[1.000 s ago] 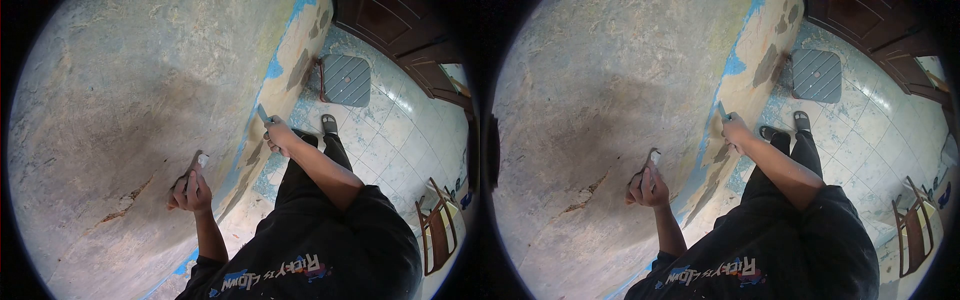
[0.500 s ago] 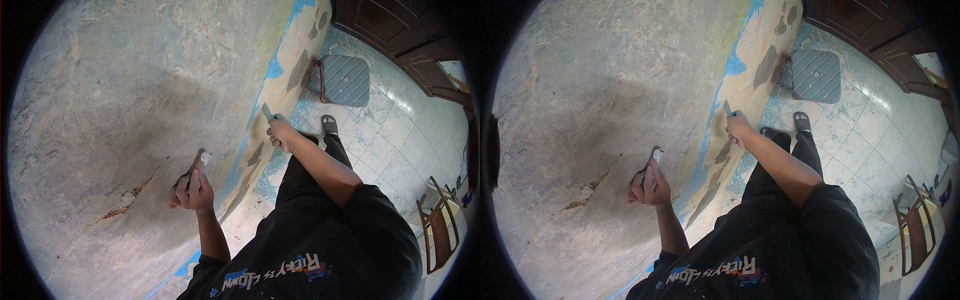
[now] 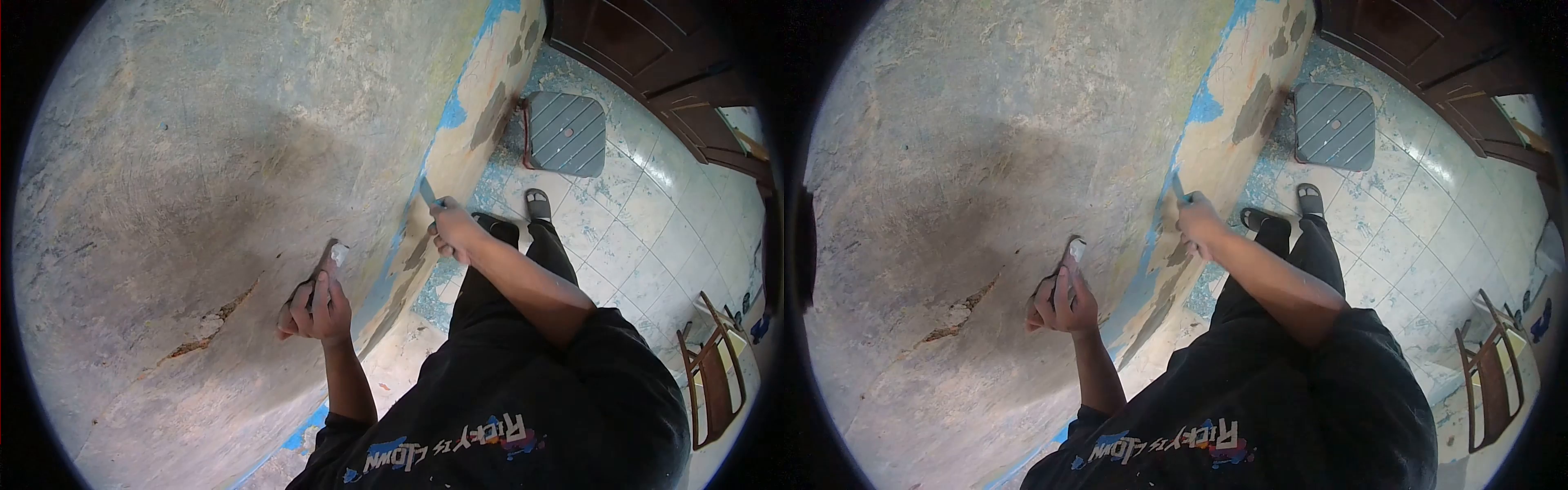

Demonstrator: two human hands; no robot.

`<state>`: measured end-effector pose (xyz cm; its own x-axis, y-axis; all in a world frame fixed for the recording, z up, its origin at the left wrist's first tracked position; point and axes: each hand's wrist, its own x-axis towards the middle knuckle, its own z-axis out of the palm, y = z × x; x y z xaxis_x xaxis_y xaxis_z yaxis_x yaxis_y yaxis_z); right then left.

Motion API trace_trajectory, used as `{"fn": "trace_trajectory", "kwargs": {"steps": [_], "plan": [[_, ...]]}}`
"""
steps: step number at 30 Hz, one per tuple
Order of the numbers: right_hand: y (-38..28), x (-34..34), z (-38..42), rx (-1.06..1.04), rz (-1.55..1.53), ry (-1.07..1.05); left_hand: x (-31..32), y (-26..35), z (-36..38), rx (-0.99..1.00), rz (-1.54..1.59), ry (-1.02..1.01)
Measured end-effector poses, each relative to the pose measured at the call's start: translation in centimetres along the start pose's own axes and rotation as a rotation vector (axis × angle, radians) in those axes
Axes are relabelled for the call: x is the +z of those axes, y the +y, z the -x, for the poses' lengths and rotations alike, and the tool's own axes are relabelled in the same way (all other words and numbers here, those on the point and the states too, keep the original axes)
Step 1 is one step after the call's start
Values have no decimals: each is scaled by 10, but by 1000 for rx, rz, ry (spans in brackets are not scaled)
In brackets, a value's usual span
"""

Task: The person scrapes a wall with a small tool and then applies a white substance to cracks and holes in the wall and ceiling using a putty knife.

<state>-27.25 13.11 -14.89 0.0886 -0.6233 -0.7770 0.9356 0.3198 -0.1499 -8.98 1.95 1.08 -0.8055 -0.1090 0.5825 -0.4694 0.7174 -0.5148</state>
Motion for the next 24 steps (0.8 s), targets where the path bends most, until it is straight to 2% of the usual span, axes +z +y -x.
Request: {"fn": "trace_trajectory", "kwargs": {"steps": [2, 5, 12, 15, 18, 21, 24], "plan": [[2, -13, -30, 16, -28, 13, 3, 0, -2, -5, 18, 6], [-1, 4, 9, 15, -40, -84, 2, 0, 0, -4, -22, 8], [-1, 1, 6, 1, 11, -36, 6, 1, -2, -16, -14, 13], [1, 6, -4, -2, 44, 64, 3, 3, -1, -36, -1, 1], [8, -10, -40, -19, 53, 94, 5, 2, 0, -32, 5, -4], [4, 11, -1, -12, 11, -12, -2, -5, 3, 10, -23, -22], [3, -5, -17, -9, -41, 19, 2, 1, 1, 6, -23, -6]]}}
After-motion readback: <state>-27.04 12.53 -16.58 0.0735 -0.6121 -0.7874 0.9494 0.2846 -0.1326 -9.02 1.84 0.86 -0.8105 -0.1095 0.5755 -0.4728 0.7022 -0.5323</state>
